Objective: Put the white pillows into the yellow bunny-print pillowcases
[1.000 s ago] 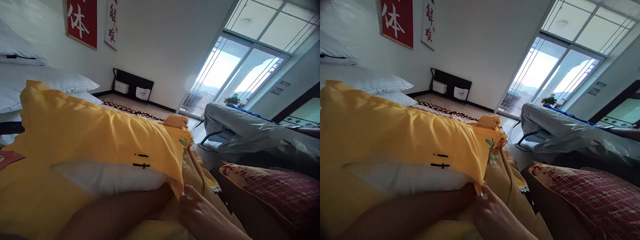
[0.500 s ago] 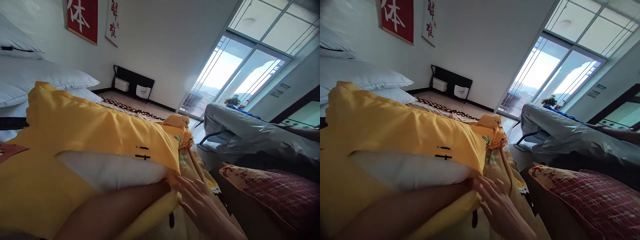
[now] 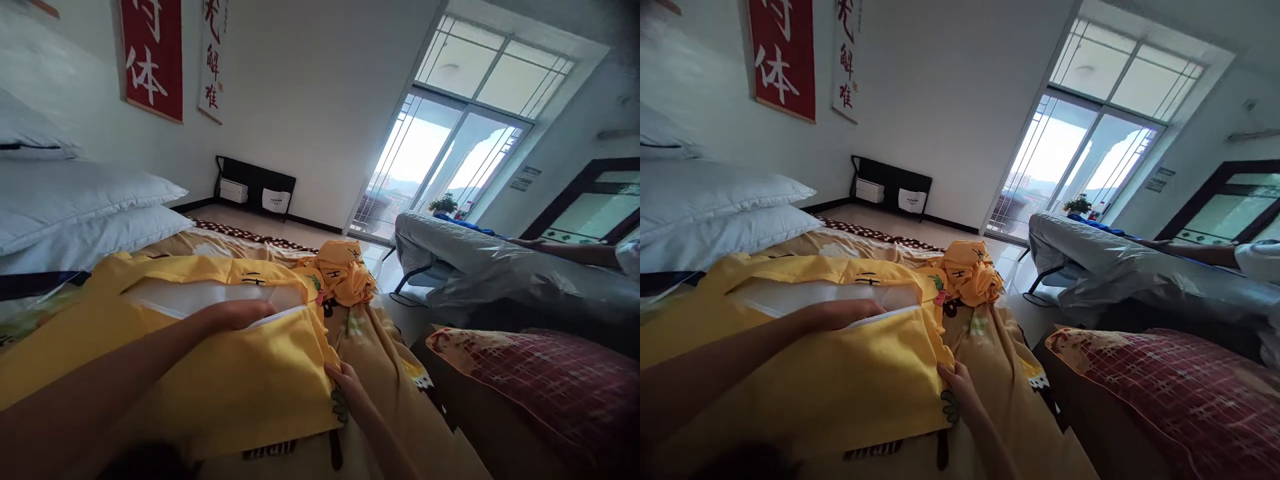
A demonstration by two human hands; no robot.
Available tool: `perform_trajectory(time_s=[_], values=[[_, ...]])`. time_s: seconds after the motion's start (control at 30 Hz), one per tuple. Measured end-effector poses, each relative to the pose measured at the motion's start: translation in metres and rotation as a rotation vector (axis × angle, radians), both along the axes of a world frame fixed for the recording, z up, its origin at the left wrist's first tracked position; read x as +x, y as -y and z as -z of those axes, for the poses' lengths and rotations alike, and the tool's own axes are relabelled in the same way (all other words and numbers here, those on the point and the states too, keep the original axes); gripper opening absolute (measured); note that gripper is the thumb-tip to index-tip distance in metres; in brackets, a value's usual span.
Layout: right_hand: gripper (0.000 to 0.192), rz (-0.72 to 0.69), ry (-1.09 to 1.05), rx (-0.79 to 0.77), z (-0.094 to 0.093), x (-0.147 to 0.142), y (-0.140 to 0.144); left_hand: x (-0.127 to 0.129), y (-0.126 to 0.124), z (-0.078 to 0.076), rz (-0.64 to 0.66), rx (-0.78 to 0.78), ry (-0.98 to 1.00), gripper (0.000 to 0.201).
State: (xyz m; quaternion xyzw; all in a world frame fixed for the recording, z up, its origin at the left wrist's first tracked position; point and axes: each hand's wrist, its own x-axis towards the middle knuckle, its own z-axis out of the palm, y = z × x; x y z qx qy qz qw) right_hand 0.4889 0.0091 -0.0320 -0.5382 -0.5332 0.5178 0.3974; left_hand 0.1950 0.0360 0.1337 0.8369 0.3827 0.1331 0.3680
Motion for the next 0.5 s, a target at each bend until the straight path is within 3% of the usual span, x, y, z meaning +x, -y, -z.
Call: perform_trajectory(time_s=[0.1,0.2,0.3,0.4,0.5], values=[[0.057,0.038,0.014,0.060,0.002,0.005,0.000,-0.025,0.010,-0.023,-0.098,-0.131,0.020,0.032],[0.057,0.093,0.022,0.123,0.005,0.011,0.011,-0.032,0.016,-0.029,-0.159,-0.100,-0.077,0.042],[0.059,0.140,0.059,0.115,0.012,0.013,0.028,-0.015,0.014,-0.020,-0.170,0.173,-0.201,0.031],[0.055,0.169,0.171,0.077,0.017,0.018,0.038,0.009,0.009,-0.007,-0.356,0.473,-0.255,0.027],[0.049,0.191,0.279,0.083,0.017,0.029,0.038,0.010,0.011,0.002,-0.444,0.574,-0.350,0.031]])
